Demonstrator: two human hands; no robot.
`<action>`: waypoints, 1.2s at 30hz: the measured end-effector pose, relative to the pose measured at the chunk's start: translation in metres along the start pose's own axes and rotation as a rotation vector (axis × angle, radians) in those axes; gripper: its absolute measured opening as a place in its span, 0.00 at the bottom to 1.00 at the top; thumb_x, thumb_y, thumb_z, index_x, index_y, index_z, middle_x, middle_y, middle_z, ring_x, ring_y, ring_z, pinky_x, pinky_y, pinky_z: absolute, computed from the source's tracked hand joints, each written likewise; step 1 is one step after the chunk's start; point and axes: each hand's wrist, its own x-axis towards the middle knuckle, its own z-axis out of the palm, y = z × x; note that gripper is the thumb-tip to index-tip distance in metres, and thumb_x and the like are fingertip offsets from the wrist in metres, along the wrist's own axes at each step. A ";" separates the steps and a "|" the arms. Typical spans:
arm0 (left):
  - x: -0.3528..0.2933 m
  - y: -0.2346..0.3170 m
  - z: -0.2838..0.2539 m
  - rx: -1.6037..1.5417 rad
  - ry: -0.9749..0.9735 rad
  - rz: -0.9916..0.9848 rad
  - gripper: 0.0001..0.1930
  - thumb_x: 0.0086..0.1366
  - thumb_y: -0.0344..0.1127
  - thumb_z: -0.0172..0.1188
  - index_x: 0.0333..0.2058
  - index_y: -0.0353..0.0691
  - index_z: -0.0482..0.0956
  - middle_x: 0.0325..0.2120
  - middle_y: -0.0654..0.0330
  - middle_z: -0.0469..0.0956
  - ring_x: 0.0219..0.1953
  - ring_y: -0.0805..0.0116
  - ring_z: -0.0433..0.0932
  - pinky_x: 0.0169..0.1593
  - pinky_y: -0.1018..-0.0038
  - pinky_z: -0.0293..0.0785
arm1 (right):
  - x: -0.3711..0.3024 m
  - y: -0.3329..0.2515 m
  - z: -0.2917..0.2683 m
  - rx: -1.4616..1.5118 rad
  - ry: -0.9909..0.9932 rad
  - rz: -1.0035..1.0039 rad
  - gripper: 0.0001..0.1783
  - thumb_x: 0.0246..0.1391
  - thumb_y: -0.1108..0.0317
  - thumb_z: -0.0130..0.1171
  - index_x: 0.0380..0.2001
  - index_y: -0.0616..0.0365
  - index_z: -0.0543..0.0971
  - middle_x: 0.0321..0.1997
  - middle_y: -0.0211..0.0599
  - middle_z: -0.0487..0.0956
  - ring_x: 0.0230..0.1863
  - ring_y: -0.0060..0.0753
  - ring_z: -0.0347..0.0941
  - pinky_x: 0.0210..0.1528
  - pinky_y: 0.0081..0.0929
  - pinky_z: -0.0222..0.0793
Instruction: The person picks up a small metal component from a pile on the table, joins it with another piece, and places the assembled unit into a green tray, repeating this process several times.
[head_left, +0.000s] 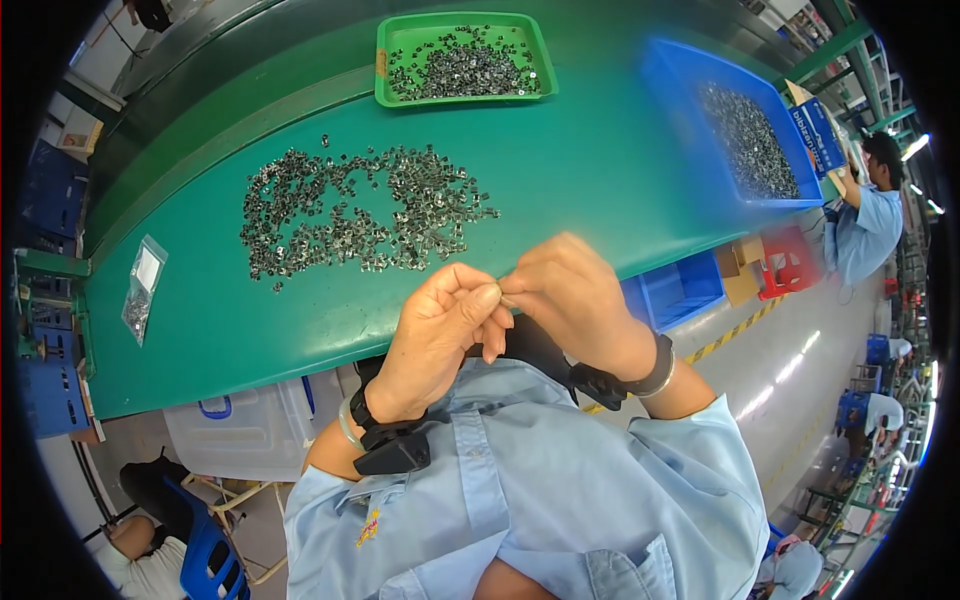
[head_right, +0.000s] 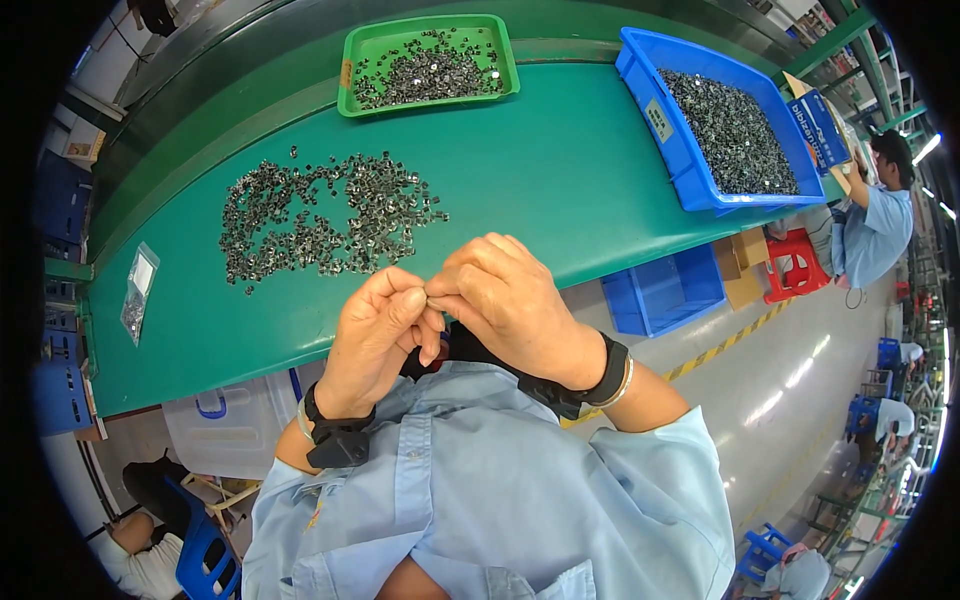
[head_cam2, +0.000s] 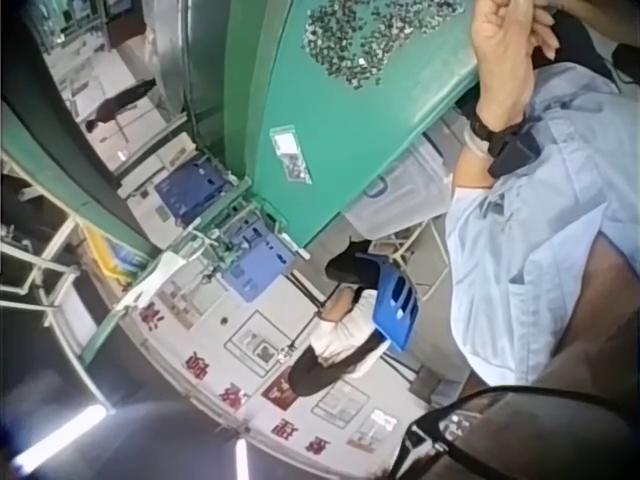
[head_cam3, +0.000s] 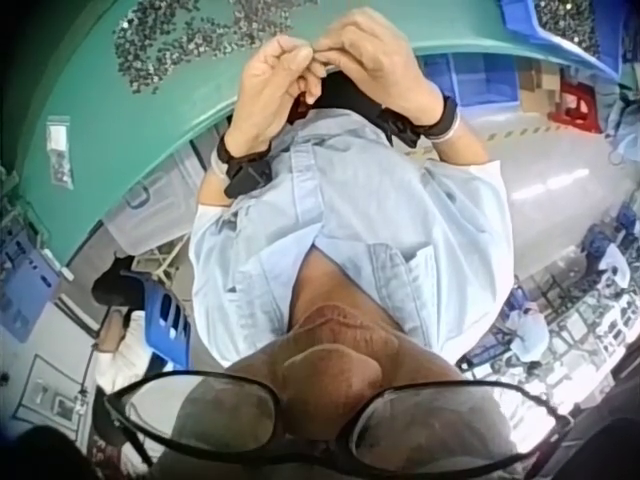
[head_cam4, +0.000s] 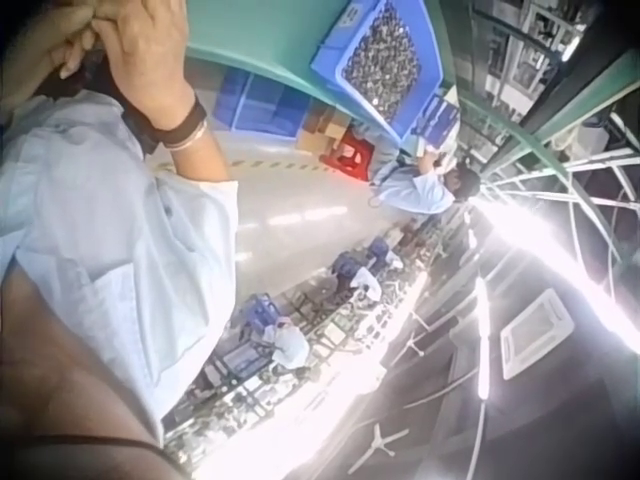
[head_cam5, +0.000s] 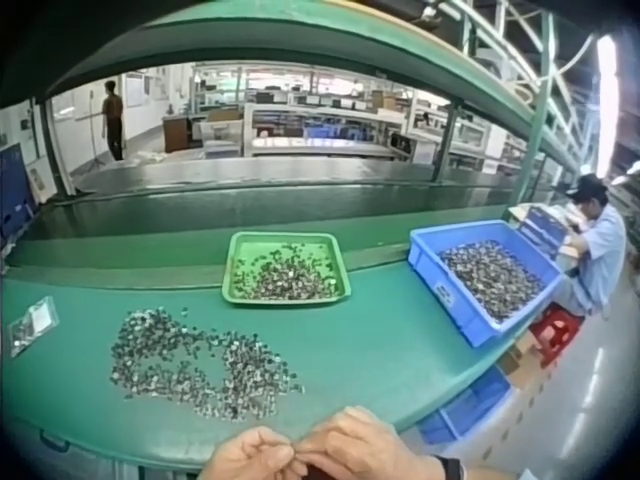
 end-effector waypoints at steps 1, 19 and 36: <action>0.001 -0.001 -0.001 0.015 0.001 0.000 0.08 0.68 0.37 0.51 0.36 0.37 0.69 0.26 0.58 0.76 0.22 0.74 0.73 0.25 0.79 0.69 | -0.001 0.000 0.000 0.001 0.000 0.000 0.13 0.36 0.78 0.67 0.29 0.57 0.77 0.29 0.33 0.75 0.30 0.36 0.71 0.30 0.28 0.66; 0.007 -0.005 0.007 -0.056 -0.051 -0.028 0.08 0.67 0.38 0.52 0.35 0.40 0.68 0.22 0.59 0.75 0.20 0.71 0.71 0.24 0.75 0.68 | -0.016 0.002 0.003 0.172 0.114 0.109 0.11 0.41 0.78 0.66 0.30 0.56 0.76 0.30 0.32 0.75 0.31 0.33 0.71 0.31 0.27 0.66; 0.013 0.004 -0.008 -0.151 -0.080 -0.053 0.08 0.69 0.37 0.49 0.40 0.40 0.67 0.24 0.59 0.73 0.19 0.71 0.71 0.22 0.74 0.65 | 0.008 0.014 0.005 0.274 -0.050 0.128 0.08 0.44 0.77 0.65 0.29 0.58 0.76 0.29 0.33 0.75 0.32 0.30 0.73 0.34 0.24 0.68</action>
